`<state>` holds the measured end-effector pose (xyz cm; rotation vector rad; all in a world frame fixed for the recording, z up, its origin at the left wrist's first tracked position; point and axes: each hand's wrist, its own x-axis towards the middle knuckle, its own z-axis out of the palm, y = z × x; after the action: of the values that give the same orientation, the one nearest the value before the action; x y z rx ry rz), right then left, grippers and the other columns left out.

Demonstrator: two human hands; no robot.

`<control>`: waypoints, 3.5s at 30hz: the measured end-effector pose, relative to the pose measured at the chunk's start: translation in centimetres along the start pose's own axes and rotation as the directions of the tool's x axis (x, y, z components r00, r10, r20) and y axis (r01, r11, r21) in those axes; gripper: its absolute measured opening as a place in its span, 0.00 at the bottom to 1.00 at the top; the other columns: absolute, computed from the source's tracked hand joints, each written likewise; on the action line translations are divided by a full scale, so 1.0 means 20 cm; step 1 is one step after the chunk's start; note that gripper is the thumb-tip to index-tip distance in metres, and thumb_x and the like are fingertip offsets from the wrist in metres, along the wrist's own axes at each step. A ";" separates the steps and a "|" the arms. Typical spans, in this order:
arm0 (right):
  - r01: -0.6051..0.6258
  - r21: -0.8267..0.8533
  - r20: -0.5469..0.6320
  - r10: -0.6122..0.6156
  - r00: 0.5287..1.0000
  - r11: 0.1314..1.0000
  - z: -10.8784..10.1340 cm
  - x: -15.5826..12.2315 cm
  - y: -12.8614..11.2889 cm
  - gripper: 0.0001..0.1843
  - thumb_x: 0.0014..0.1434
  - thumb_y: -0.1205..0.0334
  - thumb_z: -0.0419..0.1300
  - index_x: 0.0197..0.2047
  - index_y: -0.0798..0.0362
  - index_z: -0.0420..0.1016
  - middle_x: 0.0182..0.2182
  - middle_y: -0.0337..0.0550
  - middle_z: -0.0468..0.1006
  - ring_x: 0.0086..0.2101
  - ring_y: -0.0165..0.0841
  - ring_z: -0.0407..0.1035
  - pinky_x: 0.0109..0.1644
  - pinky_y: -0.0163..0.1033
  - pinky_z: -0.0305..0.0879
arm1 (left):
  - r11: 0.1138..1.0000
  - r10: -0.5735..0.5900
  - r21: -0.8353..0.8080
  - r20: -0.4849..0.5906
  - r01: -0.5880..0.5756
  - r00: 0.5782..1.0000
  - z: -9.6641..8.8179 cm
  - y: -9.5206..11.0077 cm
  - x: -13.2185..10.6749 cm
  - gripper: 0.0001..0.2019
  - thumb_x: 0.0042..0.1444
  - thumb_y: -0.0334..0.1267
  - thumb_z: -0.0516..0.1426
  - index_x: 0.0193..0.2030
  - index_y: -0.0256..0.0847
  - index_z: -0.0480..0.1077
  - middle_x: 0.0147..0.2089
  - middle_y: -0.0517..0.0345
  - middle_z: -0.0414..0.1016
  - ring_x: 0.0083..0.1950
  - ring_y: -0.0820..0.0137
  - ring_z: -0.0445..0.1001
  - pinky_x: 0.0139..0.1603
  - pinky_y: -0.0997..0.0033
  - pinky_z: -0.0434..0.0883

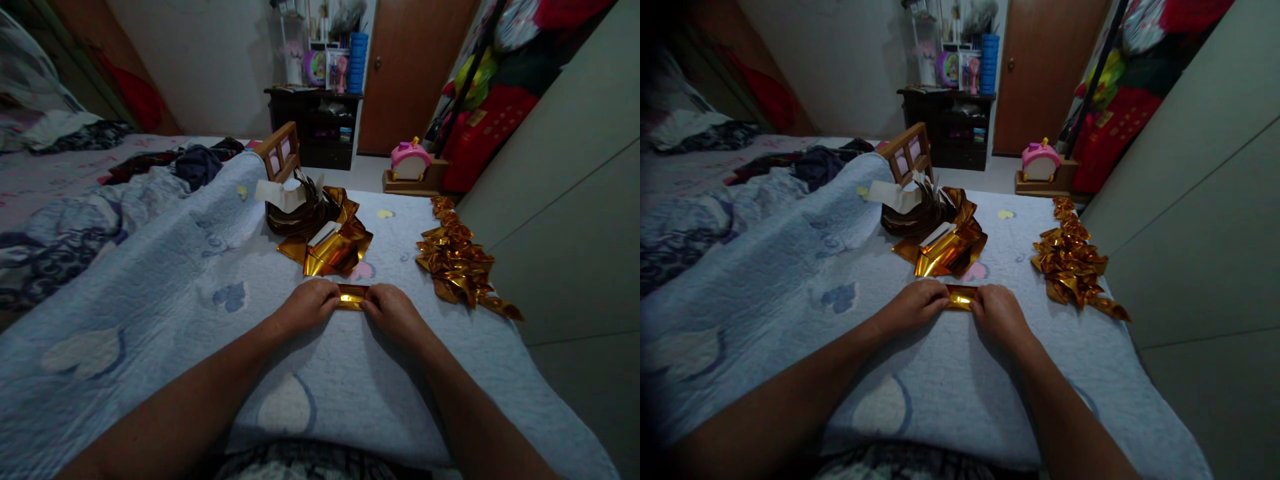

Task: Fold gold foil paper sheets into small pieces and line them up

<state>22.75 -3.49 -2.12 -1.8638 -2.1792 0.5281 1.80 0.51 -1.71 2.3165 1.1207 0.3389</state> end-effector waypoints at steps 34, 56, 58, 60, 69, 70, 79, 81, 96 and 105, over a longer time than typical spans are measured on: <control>-0.041 0.023 -0.057 0.043 0.997 0.999 0.03 -0.01 0.00 0.02 0.60 0.67 0.61 0.34 0.53 0.72 0.32 0.44 0.78 0.34 0.36 0.67 0.37 0.39 0.52 | 0.999 0.043 0.024 -0.091 -0.041 0.995 0.04 -0.03 -0.01 0.04 0.60 0.27 0.58 0.36 0.38 0.73 0.36 0.58 0.74 0.39 0.68 0.72 0.40 0.71 0.66; 0.063 -0.225 -0.111 -0.090 0.990 0.972 0.06 -0.04 -0.12 0.06 0.67 0.62 0.57 0.40 0.53 0.74 0.40 0.47 0.77 0.42 0.41 0.66 0.44 0.44 0.53 | 0.761 0.256 0.591 0.106 -0.268 0.961 0.14 0.14 -0.18 0.12 0.65 0.26 0.52 0.51 0.32 0.73 0.44 0.48 0.75 0.45 0.60 0.72 0.46 0.60 0.74; 0.036 -0.237 -0.126 -0.068 0.990 0.971 0.07 -0.03 -0.14 0.07 0.67 0.60 0.57 0.40 0.53 0.73 0.40 0.47 0.78 0.42 0.42 0.66 0.44 0.44 0.53 | 0.762 0.238 0.592 0.120 -0.262 0.964 0.12 0.13 -0.19 0.12 0.64 0.25 0.52 0.49 0.32 0.74 0.42 0.48 0.75 0.44 0.60 0.73 0.46 0.61 0.74; 0.013 -0.251 -0.138 -0.049 0.989 0.968 0.07 -0.03 -0.15 0.09 0.68 0.57 0.56 0.40 0.53 0.73 0.40 0.48 0.78 0.42 0.43 0.67 0.44 0.45 0.53 | 0.745 0.251 0.606 0.133 -0.279 0.959 0.10 0.12 -0.21 0.11 0.64 0.24 0.52 0.49 0.31 0.74 0.41 0.47 0.76 0.44 0.60 0.73 0.45 0.61 0.75; -0.055 -0.262 -0.153 0.015 0.988 0.964 0.07 -0.03 -0.20 0.18 0.65 0.45 0.58 0.42 0.53 0.73 0.41 0.52 0.76 0.44 0.46 0.67 0.45 0.46 0.56 | 0.728 0.327 0.624 0.047 -0.284 0.944 0.14 0.06 -0.24 0.10 0.63 0.25 0.53 0.47 0.31 0.73 0.42 0.46 0.76 0.42 0.60 0.73 0.43 0.60 0.75; -0.057 -0.257 -0.156 0.017 0.988 0.965 0.07 -0.03 -0.19 0.17 0.64 0.46 0.59 0.43 0.52 0.73 0.42 0.52 0.76 0.44 0.46 0.67 0.45 0.46 0.56 | 0.730 0.326 0.623 0.044 -0.281 0.944 0.14 0.06 -0.24 0.09 0.64 0.26 0.53 0.48 0.31 0.73 0.42 0.46 0.76 0.42 0.60 0.73 0.44 0.60 0.75; -0.065 -0.223 -0.127 0.037 0.991 0.973 0.01 -0.06 -0.06 0.19 0.63 0.50 0.60 0.55 0.46 0.71 0.44 0.49 0.71 0.45 0.46 0.64 0.45 0.46 0.54 | 0.747 0.279 0.602 0.103 -0.283 0.955 0.09 0.08 -0.22 0.08 0.64 0.28 0.55 0.47 0.33 0.73 0.42 0.47 0.76 0.43 0.59 0.73 0.45 0.58 0.73; -0.067 -0.217 -0.127 0.040 0.991 0.974 0.00 -0.07 -0.02 0.23 0.63 0.51 0.61 0.60 0.45 0.69 0.46 0.50 0.70 0.45 0.46 0.64 0.45 0.46 0.54 | 0.742 0.266 0.607 0.123 -0.285 0.956 0.08 0.09 -0.22 0.08 0.64 0.28 0.54 0.47 0.33 0.74 0.42 0.47 0.76 0.43 0.59 0.73 0.46 0.57 0.73; 0.038 0.006 -0.238 -0.036 0.971 0.999 -0.02 -0.05 0.10 0.17 0.55 0.66 0.55 0.49 0.53 0.66 0.43 0.49 0.70 0.45 0.43 0.63 0.50 0.45 0.59 | 0.835 0.199 0.520 0.017 -0.178 0.980 0.06 0.08 -0.06 0.07 0.66 0.32 0.55 0.42 0.40 0.75 0.40 0.52 0.75 0.40 0.64 0.74 0.34 0.68 0.70; 0.304 0.030 -0.119 -0.299 0.947 0.952 -0.01 -0.06 0.00 0.09 0.55 0.69 0.58 0.41 0.52 0.72 0.43 0.47 0.72 0.45 0.41 0.63 0.50 0.44 0.58 | 0.792 0.403 0.529 -0.078 -0.305 0.912 0.11 0.01 -0.06 0.09 0.66 0.32 0.55 0.35 0.37 0.74 0.34 0.53 0.75 0.37 0.65 0.73 0.38 0.65 0.69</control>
<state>22.97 -4.62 -1.94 -1.4583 -2.2940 0.3990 2.04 -1.26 -3.37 3.0398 0.9257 0.4515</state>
